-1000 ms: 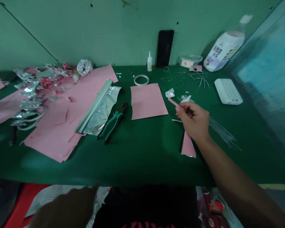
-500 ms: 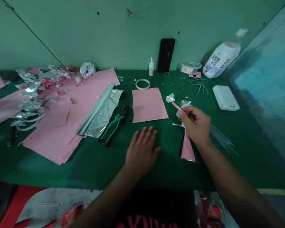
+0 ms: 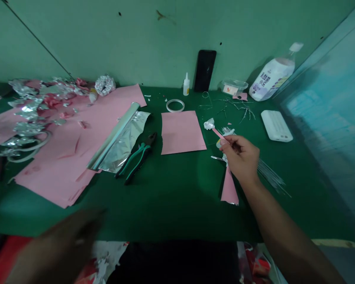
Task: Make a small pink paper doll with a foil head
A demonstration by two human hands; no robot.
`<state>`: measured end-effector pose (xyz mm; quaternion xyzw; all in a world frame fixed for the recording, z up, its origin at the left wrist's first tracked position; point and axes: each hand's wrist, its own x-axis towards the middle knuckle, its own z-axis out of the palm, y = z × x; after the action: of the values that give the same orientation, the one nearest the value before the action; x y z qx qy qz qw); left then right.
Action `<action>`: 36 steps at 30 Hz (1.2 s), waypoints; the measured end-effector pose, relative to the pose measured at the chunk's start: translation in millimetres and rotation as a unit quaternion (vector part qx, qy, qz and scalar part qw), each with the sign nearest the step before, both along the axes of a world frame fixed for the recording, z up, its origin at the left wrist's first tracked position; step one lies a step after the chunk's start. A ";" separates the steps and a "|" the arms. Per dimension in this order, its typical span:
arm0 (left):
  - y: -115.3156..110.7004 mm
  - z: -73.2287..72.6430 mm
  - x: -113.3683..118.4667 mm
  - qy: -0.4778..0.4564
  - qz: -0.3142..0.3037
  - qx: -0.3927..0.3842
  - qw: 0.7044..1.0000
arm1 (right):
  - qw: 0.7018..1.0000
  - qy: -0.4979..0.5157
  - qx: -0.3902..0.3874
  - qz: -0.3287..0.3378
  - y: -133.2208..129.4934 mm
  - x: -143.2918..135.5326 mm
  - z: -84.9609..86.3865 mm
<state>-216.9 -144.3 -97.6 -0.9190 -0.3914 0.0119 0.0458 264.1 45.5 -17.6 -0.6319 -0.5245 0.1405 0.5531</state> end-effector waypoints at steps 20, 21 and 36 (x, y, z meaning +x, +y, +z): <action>188.0 88.0 277.5 -0.195 -0.179 -0.242 0.933 | 0.999 -0.047 0.008 -0.002 2.7 3.4 -0.4; 186.4 83.5 276.8 -0.176 -0.220 -0.211 0.936 | 0.999 -0.049 0.010 -0.006 2.9 4.4 -0.5; 191.2 72.8 286.2 -0.219 -0.214 -0.290 0.907 | 0.998 -0.065 0.003 -0.022 4.9 6.0 -3.2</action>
<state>69.2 46.9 -24.8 -0.9330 -0.1644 -0.0873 -0.3081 270.1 50.4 -20.8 -0.6492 -0.5461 0.0856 0.5224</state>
